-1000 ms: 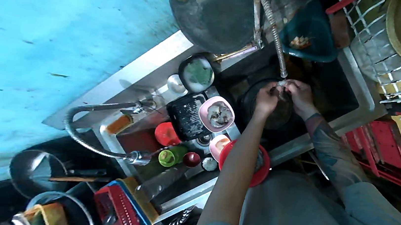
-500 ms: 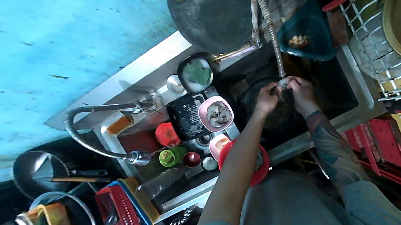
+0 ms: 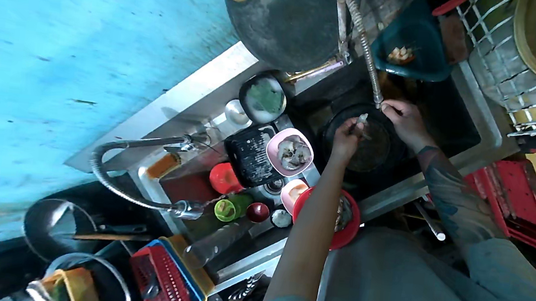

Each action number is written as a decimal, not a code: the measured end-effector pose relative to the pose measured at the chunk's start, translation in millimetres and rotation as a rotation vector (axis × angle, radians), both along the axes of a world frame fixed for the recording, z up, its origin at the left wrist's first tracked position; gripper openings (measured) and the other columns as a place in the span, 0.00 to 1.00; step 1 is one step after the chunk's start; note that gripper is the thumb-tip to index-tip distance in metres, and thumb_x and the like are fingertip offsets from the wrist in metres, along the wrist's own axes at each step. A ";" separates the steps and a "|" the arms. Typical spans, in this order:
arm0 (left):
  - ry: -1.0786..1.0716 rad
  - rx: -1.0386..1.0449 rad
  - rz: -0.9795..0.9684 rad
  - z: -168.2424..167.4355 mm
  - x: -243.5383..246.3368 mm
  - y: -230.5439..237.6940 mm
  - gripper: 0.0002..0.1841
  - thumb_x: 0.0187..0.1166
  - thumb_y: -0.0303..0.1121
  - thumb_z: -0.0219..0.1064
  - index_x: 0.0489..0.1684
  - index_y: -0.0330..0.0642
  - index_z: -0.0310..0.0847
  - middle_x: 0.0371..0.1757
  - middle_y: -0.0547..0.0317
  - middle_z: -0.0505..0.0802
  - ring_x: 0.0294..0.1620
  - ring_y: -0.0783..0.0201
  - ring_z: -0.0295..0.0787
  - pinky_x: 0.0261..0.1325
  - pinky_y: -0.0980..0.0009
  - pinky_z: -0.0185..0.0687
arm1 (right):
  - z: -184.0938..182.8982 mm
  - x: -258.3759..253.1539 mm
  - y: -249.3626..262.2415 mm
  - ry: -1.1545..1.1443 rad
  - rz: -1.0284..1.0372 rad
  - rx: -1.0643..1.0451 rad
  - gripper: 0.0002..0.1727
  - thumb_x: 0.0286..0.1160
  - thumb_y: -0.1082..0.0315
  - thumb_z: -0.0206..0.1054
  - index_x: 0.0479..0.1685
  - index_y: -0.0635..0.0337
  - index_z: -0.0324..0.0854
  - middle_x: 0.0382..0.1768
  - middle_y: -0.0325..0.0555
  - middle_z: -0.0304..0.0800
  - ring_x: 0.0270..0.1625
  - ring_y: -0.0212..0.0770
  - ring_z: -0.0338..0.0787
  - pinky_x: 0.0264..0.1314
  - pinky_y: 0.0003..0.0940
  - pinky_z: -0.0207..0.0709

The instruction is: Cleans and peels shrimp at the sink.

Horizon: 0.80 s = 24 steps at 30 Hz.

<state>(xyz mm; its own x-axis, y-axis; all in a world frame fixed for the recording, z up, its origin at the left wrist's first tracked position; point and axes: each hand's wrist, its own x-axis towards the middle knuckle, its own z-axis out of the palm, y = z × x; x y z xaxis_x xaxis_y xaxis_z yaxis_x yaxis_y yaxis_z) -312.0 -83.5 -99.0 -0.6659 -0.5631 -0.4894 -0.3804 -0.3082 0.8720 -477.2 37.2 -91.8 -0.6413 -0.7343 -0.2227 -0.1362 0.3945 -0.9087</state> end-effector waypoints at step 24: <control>0.274 -0.349 0.036 13.2 32.5 -23.0 0.14 0.84 0.25 0.65 0.64 0.33 0.83 0.53 0.53 0.93 0.53 0.65 0.90 0.63 0.66 0.87 | -8.7 10.2 22.8 0.212 0.467 0.570 0.19 0.90 0.55 0.59 0.58 0.57 0.90 0.60 0.58 0.91 0.63 0.61 0.90 0.69 0.66 0.79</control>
<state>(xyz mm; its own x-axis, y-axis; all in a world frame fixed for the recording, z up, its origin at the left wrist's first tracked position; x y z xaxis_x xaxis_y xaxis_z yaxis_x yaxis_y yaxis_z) -279.5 -106.5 -85.8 -0.7214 -0.6886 -0.0743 -0.1151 0.0134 0.9933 -466.9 60.1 -100.6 -0.3643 -0.7478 -0.5550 -0.5523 0.6533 -0.5178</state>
